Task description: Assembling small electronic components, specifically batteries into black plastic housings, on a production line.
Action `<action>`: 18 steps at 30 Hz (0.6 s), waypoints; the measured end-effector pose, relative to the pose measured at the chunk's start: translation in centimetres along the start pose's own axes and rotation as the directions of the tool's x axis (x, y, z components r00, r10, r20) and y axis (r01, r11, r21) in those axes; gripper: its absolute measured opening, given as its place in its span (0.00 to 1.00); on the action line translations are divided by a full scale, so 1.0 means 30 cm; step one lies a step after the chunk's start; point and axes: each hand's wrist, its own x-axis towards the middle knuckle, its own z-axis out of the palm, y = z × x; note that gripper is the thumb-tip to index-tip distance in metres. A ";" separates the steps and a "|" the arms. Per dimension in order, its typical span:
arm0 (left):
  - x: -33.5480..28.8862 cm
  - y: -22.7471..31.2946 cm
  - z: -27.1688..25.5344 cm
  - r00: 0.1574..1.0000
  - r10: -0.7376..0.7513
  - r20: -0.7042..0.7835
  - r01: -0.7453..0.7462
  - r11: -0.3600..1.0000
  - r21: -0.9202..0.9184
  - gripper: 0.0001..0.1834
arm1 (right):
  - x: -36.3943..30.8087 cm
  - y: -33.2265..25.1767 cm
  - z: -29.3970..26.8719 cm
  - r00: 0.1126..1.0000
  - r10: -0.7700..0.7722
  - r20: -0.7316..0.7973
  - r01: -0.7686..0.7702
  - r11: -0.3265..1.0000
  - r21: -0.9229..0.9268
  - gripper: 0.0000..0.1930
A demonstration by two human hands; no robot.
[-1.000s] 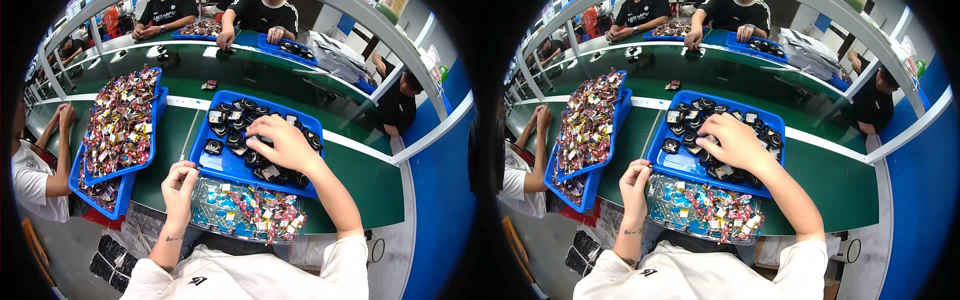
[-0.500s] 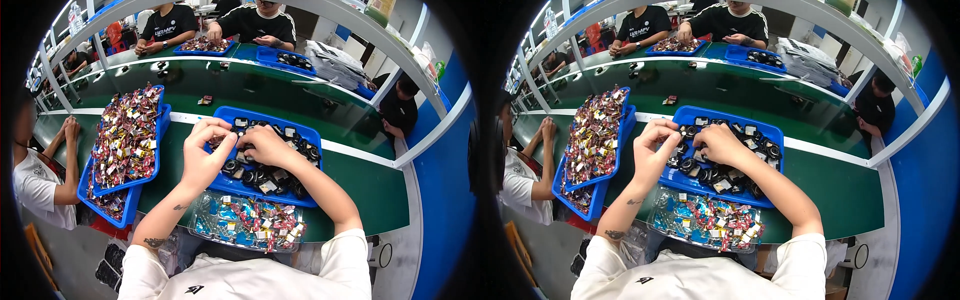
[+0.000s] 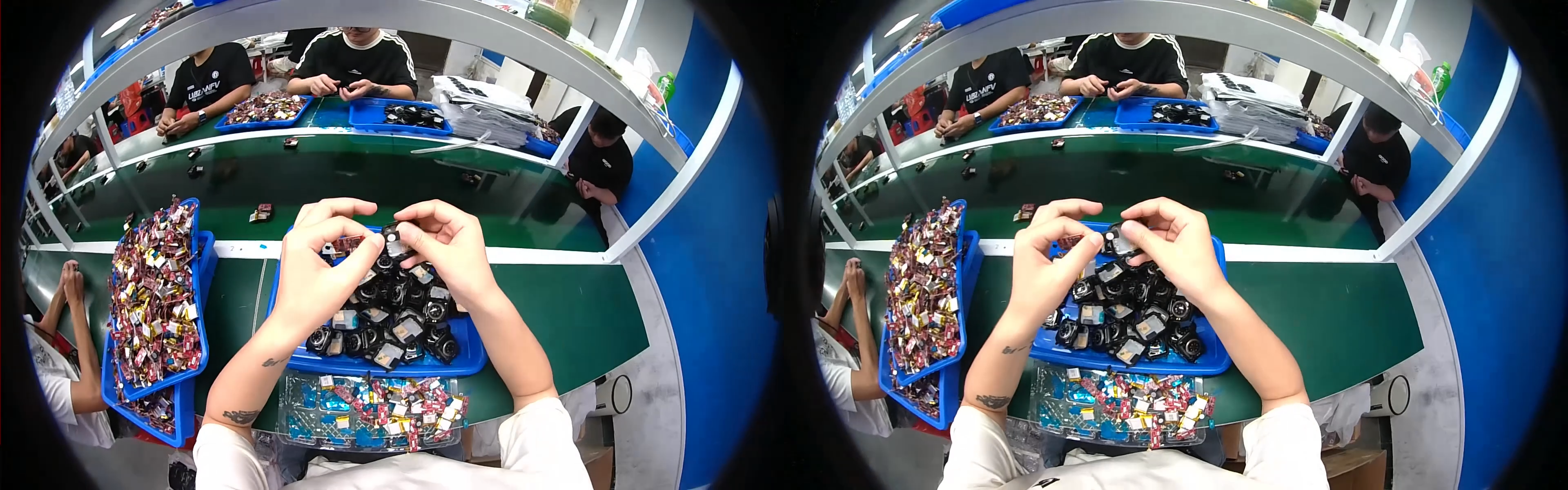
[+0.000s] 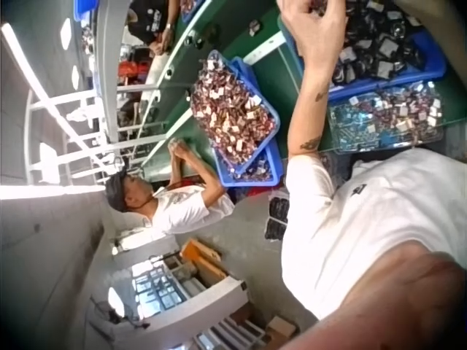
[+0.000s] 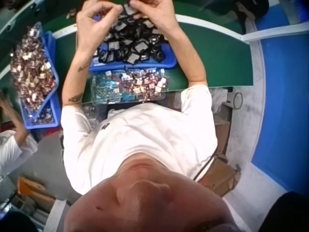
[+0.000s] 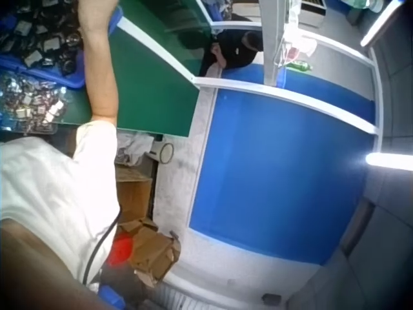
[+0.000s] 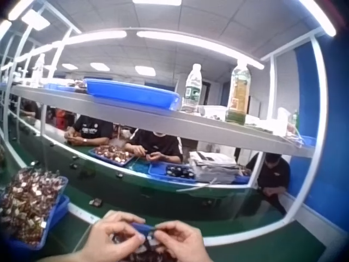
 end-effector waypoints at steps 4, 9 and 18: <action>0.002 -0.023 0.009 0.997 0.072 0.014 -0.073 0.994 0.087 0.03 | -0.031 -0.018 0.028 0.998 0.004 0.064 -0.009 0.997 0.081 0.14; 0.007 -0.019 0.011 0.997 0.075 -0.001 -0.074 0.989 0.126 0.02 | -0.044 -0.027 0.059 0.999 -0.010 0.050 0.008 0.999 0.044 0.16; 0.005 -0.032 0.024 0.999 0.045 -0.023 -0.042 0.995 0.095 0.03 | -0.050 -0.004 0.067 0.998 -0.066 0.020 0.066 0.997 0.040 0.15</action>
